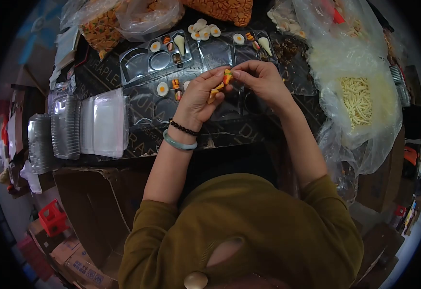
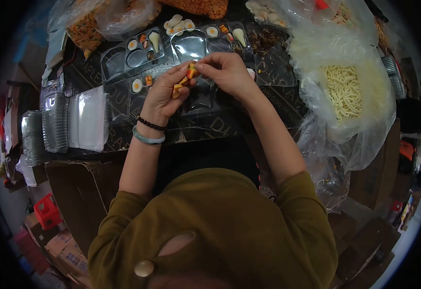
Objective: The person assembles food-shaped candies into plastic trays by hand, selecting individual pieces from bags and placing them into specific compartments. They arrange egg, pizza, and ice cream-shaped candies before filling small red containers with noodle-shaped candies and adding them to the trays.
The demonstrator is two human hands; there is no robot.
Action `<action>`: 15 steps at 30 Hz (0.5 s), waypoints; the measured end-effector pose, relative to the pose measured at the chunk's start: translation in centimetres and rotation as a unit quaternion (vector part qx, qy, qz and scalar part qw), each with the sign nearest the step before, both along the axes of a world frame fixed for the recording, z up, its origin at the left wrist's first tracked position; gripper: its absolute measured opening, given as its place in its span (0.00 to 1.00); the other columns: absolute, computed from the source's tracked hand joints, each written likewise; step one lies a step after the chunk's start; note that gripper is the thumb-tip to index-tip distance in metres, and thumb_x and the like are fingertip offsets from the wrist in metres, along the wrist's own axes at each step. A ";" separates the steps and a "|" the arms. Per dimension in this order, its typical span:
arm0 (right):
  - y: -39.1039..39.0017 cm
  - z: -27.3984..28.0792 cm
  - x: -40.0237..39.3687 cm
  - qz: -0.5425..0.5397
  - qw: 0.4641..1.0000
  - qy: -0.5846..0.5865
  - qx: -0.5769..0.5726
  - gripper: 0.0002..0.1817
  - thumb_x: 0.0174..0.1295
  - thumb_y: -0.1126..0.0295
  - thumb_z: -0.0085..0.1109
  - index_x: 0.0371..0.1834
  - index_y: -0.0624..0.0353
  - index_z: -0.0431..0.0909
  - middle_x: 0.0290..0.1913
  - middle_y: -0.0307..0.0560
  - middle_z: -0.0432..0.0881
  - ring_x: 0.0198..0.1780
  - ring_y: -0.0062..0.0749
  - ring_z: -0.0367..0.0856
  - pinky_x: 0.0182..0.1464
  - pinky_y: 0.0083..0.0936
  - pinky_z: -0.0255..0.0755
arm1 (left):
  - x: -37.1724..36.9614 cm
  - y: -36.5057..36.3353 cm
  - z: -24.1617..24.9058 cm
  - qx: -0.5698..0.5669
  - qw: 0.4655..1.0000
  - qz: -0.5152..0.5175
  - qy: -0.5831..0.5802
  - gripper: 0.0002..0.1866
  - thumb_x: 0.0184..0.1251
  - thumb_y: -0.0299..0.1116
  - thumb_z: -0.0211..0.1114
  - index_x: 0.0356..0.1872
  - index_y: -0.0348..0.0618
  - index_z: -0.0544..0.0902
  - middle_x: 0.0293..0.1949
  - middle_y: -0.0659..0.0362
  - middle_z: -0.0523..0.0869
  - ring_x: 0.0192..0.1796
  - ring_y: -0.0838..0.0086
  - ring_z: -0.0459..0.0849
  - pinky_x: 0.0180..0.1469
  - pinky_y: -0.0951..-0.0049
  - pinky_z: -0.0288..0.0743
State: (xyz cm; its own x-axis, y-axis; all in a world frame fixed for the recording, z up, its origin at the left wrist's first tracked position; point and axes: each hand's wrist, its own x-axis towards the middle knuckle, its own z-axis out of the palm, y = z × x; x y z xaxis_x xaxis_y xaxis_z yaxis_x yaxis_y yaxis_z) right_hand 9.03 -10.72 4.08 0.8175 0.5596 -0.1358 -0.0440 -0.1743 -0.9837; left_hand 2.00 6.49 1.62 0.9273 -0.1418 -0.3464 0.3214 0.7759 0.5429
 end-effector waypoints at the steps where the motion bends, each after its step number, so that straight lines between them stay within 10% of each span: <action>1: -0.3 -0.1 -0.1 0.001 0.999 0.023 0.023 0.11 0.64 0.69 0.63 0.44 0.65 0.82 0.37 0.38 0.84 0.37 0.16 0.79 0.42 0.15 0.72 | -0.1 0.0 -0.4 -0.001 1.000 -0.009 0.006 0.14 0.70 0.30 0.60 0.53 0.36 0.78 0.40 0.57 0.85 0.34 0.76 0.85 0.26 0.89 0.74; 15: -5.9 -0.5 -2.3 -0.062 0.996 0.054 0.042 0.12 0.62 0.75 0.63 0.48 0.66 0.81 0.41 0.42 0.85 0.39 0.19 0.81 0.42 0.17 0.76 | -1.8 -0.7 -1.3 0.046 0.998 -0.033 -0.010 0.12 0.65 0.25 0.65 0.49 0.34 0.80 0.37 0.55 0.86 0.33 0.81 0.84 0.26 0.91 0.75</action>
